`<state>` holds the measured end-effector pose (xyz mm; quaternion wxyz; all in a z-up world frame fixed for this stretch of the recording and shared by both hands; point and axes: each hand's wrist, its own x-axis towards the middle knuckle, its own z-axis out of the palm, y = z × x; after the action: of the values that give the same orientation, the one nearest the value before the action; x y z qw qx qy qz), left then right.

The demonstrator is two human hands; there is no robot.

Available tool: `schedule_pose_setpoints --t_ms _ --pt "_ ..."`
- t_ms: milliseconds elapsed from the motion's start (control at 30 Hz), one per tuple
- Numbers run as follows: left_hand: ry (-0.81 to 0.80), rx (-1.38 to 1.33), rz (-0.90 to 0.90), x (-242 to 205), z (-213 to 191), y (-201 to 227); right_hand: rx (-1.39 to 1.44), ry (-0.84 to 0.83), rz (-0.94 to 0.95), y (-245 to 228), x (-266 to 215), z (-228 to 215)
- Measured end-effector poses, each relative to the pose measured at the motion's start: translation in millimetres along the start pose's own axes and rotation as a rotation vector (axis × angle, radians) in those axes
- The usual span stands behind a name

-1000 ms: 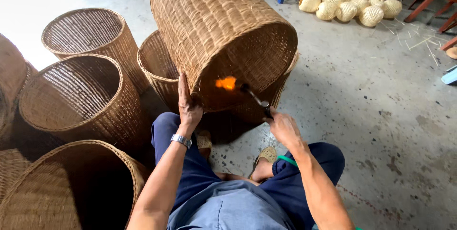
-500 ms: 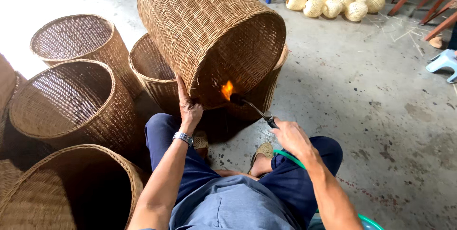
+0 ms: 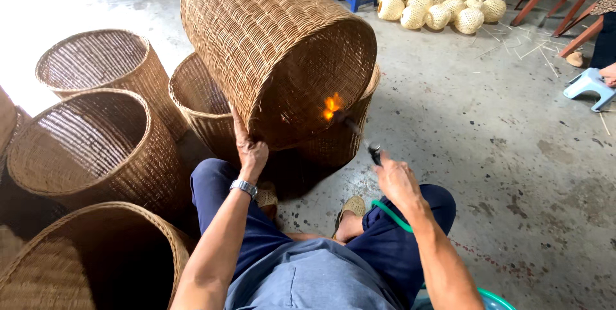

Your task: The person uses a blowtorch to singe the interior and exterior surfaces of several woven baskets, rotating each basket by hand to ensure complete coverage.

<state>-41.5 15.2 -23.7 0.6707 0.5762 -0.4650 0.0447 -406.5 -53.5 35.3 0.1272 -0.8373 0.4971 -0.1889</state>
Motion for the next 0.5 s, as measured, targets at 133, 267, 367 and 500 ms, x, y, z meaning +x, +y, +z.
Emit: schedule_pose_setpoints --t_ms 133,267,367,500 --pt "-0.059 0.024 -0.316 25 -16 34 0.043 -0.034 -0.041 -7 3 -3" --pt "-0.088 0.143 0.059 35 -24 46 0.016 -0.094 -0.023 -19 16 3" --pt "-0.085 0.123 0.165 33 -22 46 0.126 -0.09 -0.109 -27 26 12" --pt "-0.053 -0.16 0.032 6 -9 -9 0.09 -0.048 -0.049 -32 40 24"
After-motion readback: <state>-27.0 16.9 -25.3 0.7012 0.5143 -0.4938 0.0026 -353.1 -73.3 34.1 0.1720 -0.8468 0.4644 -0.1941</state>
